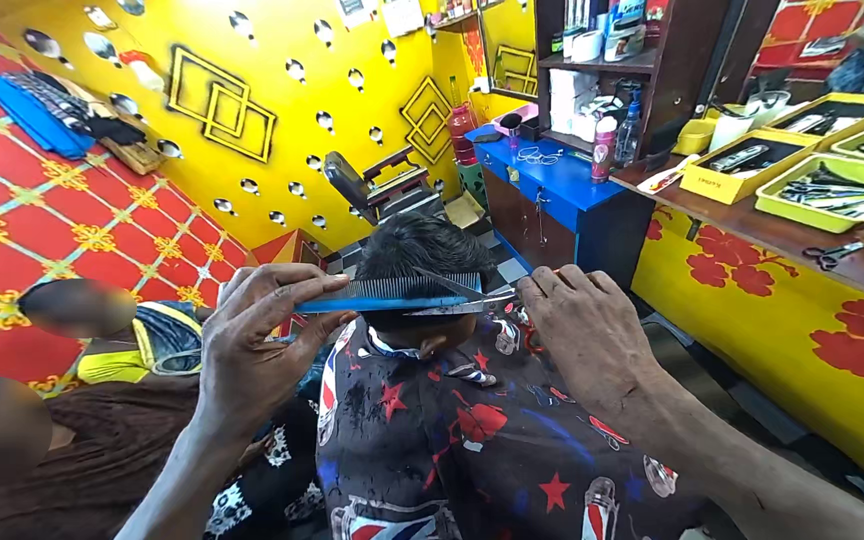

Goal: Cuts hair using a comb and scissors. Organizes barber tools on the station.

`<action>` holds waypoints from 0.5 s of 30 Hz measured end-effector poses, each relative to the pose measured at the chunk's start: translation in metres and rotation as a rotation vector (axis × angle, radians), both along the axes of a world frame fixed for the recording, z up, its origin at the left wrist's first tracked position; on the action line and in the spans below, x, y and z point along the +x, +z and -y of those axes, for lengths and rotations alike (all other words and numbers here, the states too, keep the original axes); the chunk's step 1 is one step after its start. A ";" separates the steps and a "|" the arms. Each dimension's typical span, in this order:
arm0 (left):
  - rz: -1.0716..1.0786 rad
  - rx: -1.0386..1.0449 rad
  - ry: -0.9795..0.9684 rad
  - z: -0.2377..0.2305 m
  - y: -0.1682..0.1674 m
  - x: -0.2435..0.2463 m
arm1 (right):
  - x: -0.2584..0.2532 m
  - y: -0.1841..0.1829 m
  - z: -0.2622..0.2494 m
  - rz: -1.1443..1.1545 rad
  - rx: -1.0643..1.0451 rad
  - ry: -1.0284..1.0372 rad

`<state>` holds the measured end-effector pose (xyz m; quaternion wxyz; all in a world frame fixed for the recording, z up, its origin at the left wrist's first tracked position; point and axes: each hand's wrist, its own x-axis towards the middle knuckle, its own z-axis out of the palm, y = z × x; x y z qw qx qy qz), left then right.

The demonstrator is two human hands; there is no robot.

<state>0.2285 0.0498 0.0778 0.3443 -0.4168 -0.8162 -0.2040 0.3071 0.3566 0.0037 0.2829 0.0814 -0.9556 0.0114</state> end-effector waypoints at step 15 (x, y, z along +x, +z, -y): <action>0.087 0.066 0.144 -0.027 0.003 0.018 | -0.011 -0.022 -0.019 -0.052 -0.361 0.111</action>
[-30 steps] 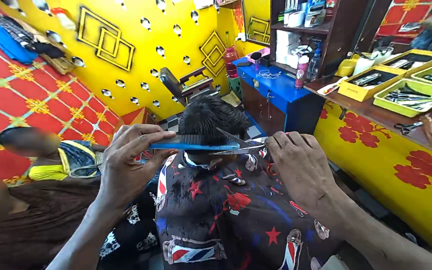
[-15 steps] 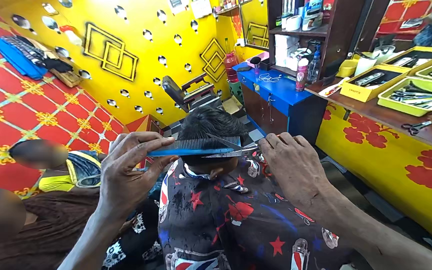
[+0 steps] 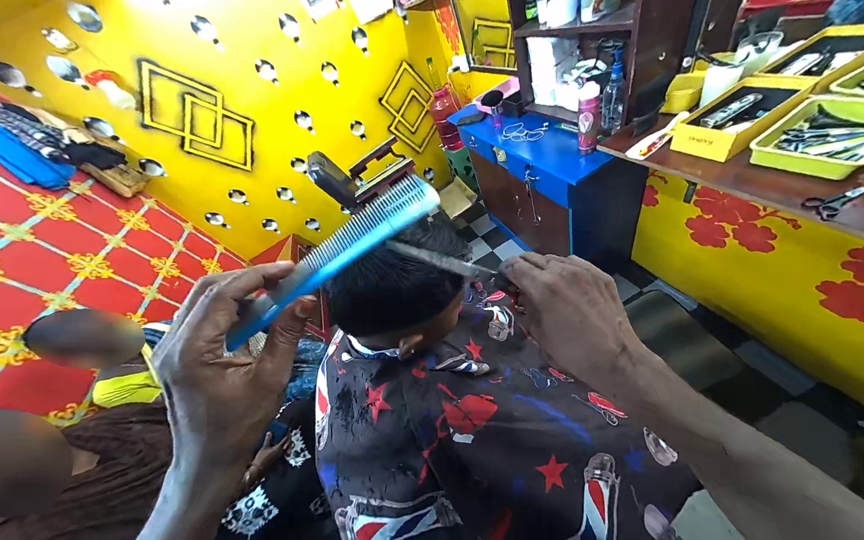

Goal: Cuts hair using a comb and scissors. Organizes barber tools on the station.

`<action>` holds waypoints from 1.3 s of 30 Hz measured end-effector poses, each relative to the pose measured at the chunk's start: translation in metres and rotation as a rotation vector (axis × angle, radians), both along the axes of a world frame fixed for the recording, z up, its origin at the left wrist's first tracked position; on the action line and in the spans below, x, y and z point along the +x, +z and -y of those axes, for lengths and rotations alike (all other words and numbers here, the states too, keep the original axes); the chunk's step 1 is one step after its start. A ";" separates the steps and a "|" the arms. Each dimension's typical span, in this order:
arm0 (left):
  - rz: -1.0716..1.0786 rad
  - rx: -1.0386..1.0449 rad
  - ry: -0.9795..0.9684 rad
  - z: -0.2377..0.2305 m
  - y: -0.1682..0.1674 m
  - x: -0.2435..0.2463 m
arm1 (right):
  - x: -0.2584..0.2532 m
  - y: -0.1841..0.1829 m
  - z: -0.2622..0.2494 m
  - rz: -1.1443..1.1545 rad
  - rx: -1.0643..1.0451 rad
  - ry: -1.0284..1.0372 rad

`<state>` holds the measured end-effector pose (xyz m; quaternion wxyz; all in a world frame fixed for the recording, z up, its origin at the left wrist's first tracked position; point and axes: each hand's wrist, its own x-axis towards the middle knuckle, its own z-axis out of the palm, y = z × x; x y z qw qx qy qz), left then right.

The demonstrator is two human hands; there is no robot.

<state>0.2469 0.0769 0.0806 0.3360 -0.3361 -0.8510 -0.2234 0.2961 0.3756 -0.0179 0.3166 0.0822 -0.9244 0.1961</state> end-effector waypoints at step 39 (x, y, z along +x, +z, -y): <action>-0.456 -0.412 0.142 -0.035 -0.010 0.030 | -0.063 -0.072 -0.034 -0.186 0.005 0.202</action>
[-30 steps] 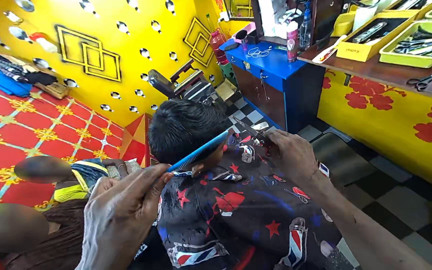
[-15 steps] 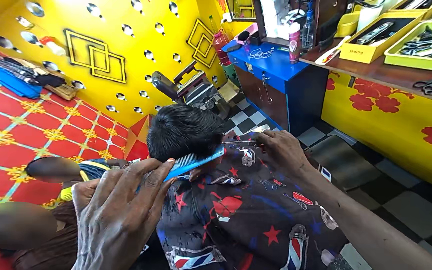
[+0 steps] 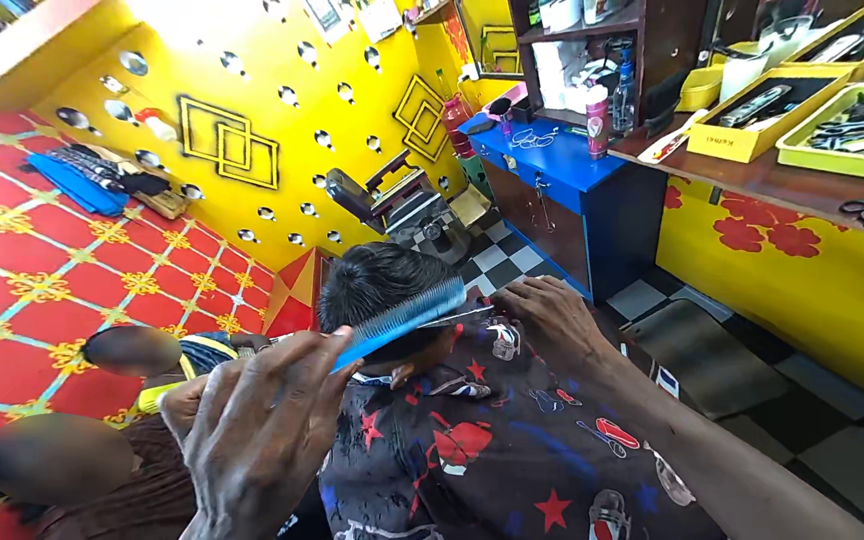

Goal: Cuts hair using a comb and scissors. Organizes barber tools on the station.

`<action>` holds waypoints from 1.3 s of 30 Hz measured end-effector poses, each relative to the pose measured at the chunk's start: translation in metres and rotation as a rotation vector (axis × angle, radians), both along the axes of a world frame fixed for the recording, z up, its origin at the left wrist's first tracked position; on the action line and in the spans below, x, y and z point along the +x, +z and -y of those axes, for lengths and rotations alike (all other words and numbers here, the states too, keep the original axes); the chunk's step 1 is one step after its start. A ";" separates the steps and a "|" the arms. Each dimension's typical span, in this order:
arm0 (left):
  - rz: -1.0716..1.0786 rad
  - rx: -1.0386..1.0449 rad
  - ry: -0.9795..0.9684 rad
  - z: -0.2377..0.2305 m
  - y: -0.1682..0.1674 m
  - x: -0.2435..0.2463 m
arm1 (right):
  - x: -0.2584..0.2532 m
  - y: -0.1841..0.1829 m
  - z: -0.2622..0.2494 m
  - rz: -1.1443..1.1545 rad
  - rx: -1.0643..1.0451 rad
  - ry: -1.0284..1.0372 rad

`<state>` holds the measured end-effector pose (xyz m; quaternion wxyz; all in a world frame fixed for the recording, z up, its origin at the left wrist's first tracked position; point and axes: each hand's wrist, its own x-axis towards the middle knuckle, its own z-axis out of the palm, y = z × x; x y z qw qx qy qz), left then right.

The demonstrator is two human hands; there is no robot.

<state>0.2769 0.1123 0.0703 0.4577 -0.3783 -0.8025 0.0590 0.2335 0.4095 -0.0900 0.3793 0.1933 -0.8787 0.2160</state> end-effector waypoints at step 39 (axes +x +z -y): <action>0.202 0.054 -0.129 0.019 0.022 -0.024 | 0.044 0.066 0.008 0.202 0.212 -0.100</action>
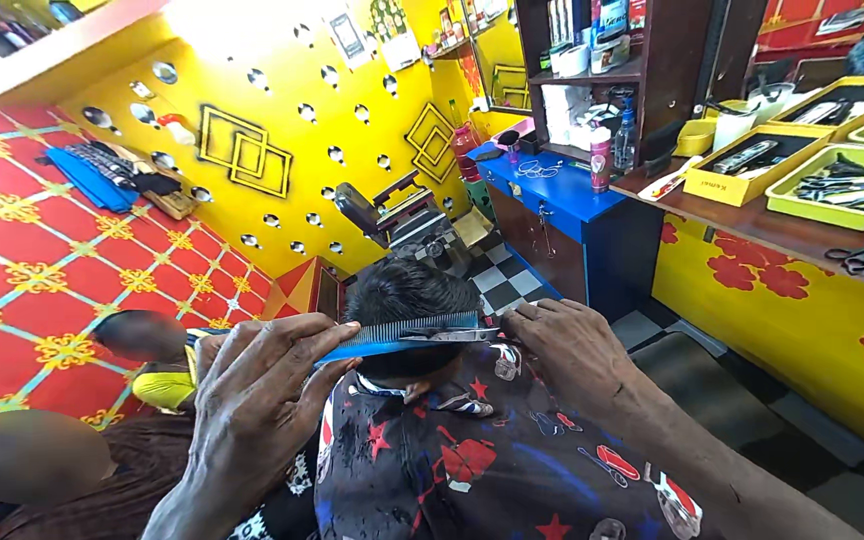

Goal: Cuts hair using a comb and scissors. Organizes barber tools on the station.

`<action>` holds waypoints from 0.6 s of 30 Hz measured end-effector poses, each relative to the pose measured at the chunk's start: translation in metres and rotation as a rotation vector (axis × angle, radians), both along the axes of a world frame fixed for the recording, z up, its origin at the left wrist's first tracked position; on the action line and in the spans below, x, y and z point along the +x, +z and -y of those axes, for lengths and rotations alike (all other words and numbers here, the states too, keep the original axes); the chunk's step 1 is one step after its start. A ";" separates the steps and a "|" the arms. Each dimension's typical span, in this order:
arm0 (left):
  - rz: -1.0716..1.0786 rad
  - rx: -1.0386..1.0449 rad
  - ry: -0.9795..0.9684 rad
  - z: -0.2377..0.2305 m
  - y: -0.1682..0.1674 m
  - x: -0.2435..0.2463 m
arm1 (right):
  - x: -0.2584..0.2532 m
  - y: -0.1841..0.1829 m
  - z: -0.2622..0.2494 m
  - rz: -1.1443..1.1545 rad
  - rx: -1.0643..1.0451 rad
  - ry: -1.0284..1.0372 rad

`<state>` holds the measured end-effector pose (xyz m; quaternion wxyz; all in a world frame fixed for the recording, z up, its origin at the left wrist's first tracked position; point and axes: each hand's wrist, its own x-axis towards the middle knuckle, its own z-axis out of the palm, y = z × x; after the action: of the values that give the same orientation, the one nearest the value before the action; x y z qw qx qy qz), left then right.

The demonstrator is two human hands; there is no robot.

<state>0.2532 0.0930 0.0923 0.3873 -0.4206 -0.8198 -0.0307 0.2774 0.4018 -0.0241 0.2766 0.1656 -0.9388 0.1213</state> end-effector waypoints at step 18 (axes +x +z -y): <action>0.417 0.296 0.207 -0.032 -0.054 0.051 | 0.041 -0.079 -0.013 0.023 -0.600 -0.113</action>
<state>0.3046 0.1245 0.0382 0.2688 -0.2578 -0.9071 -0.1963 0.3185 0.4152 -0.1034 0.3087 0.0225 -0.8720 0.3793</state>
